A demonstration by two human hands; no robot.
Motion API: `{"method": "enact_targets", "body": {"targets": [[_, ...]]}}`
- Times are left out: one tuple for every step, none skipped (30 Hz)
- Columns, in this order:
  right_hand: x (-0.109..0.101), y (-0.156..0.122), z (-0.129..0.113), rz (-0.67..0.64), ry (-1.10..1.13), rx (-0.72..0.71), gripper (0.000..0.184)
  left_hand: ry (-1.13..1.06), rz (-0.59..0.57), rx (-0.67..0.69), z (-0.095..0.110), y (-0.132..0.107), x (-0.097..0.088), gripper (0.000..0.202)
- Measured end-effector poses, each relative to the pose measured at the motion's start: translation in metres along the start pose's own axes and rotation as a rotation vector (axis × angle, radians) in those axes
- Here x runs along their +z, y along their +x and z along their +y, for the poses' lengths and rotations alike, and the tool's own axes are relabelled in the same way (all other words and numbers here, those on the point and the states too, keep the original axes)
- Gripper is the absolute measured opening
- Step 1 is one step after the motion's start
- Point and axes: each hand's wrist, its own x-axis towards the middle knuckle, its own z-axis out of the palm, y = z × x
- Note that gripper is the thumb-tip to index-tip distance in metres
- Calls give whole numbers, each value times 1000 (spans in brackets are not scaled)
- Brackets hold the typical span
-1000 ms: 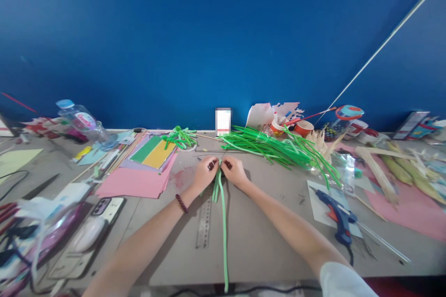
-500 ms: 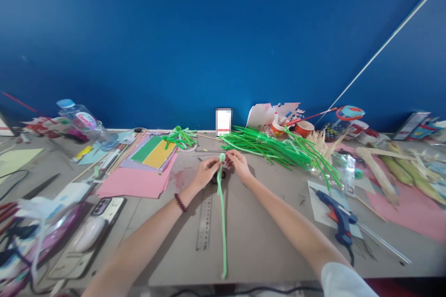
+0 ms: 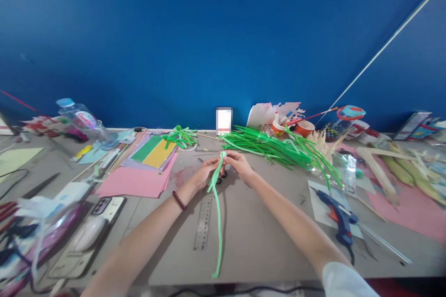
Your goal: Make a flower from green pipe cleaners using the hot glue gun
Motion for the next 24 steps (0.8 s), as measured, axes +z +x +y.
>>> {"method": "enact_targets", "body": {"targets": [[1, 0, -1, 8, -10, -2, 31, -6, -13, -3, 1, -1, 1, 25], [1, 0, -1, 20, -26, -5, 31, -6, -22, 0, 2, -2, 1, 25], [1, 0, -1, 32, -45, -10, 30, 1, -26, 7, 3, -3, 2, 26], [1, 0, -2, 40, -61, -16, 29, 15, -27, 17, 5, -3, 3, 26], [1, 0, -2, 43, -73, -21, 29, 31, -22, 28, 6, -4, 4, 27], [1, 0, -2, 45, -80, -25, 29, 45, -16, 36, 7, -4, 5, 27], [0, 0, -2, 48, -78, -31, 28, 55, -7, 37, 7, -4, 5, 28], [0, 1, -3, 54, -67, -36, 29, 61, 2, 32, 8, -3, 6, 28], [-1, 1, -3, 62, -51, -42, 29, 64, 11, 22, 8, -2, 6, 27], [-2, 2, -4, 69, -33, -48, 30, 62, 24, 16, 8, -2, 6, 27], [-2, 2, -5, 75, -20, -57, 31, 57, 36, 12, 7, -1, 6, 26], [-3, 3, -6, 78, -15, -68, 31, 48, 42, 10, 7, 0, 6, 25], [-3, 3, -7, 79, -22, -82, 31, 38, 44, 11, 6, 1, 6, 25], [-3, 3, -8, 75, -39, -97, 32, 29, 41, 11, 5, 1, 6, 25], [-3, 3, -9, 63, -63, -110, 33, 25, 36, 8, 4, 2, 6, 25], [-3, 3, -10, 51, -91, -119, 34, 26, 29, 0, 4, 2, 5, 26], [-2, 3, -11, 38, -125, -123, 35, 30, 24, -10, 3, 2, 5, 26], [-1, 2, -12, 27, -162, -122, 36, 36, 24, -16, 2, 2, 5, 26], [0, 2, -13, 23, -200, -119, 37, 41, 24, -22, 1, 2, 4, 27], [1, 1, -14, 24, -237, -115, 38, 43, 24, -24, 1, 2, 3, 27], [2, 0, -14, 33, -271, -114, 39, 42, 24, -22, 0, 3, 3, 27], [3, 0, -15, 46, -301, -118, 38, 38, 23, -19, -1, 3, 3, 27], [4, -1, -15, 57, -324, -125, 37, 33, 21, -18, -1, 3, 3, 26], [5, -1, -15, 68, -336, -135, 36, 28, 20, -17, -1, 3, 3, 26]]}}
